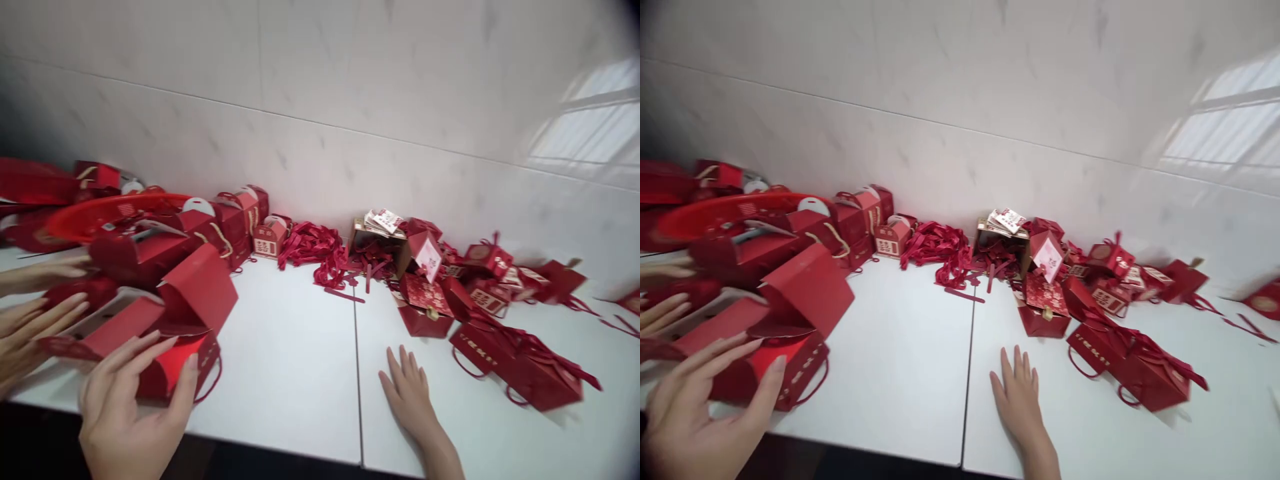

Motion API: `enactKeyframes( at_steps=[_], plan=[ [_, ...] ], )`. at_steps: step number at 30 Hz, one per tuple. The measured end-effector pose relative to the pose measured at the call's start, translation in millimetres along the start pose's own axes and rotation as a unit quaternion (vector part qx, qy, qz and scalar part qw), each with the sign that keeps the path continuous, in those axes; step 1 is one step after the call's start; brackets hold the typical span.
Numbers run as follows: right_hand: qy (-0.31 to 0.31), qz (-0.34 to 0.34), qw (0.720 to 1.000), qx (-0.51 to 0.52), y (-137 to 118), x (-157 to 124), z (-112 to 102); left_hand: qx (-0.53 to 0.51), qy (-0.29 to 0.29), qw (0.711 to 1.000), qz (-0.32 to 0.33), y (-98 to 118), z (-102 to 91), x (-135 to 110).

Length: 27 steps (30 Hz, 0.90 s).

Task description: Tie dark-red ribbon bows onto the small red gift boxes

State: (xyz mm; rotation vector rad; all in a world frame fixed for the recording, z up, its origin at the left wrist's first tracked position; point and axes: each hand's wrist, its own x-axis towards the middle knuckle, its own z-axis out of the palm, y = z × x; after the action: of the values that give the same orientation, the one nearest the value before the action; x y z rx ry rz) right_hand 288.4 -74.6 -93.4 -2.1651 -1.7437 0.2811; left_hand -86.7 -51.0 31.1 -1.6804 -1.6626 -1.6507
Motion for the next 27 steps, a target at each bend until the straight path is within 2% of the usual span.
enactKeyframes(
  at_steps=[2,5,8,11,14,17,20,22,25,27],
  plan=[
    [-0.011,0.002,0.999,-0.032,5,1,1,0.094,0.019,0.995,0.028,-15,-7.8,1],
    [-0.006,0.006,0.998,-0.058,10,2,5,0.193,-0.054,0.98,0.015,-30,-8.4,-6],
    [0.006,0.004,0.998,-0.067,13,0,10,0.225,-0.101,0.969,-0.02,-33,-4.1,-17],
    [0.012,0.003,0.997,-0.07,14,-2,11,0.219,-0.089,0.972,-0.016,-33,-1.6,-25],
    [0.01,0.004,0.997,-0.072,13,-2,10,0.166,-0.091,0.982,0.008,-33,-0.8,-28],
    [-0.001,0.009,0.997,-0.076,9,-3,7,0.069,-0.166,0.982,0.05,-30,1.4,-32],
    [-0.034,0.026,0.996,-0.075,6,0,-2,-0.032,-0.284,0.954,0.091,-19,8.0,-40],
    [-0.065,0.037,0.995,-0.066,3,9,-14,-0.087,-0.342,0.93,0.101,-10,15.4,-47],
    [-0.09,0.015,0.996,-0.013,-9,36,-37,-0.155,-0.38,0.907,0.094,3,29.7,-57],
    [-0.076,-0.034,0.996,0.038,-25,66,-47,-0.207,-0.386,0.895,0.084,8,39.3,-62]
  ],
)
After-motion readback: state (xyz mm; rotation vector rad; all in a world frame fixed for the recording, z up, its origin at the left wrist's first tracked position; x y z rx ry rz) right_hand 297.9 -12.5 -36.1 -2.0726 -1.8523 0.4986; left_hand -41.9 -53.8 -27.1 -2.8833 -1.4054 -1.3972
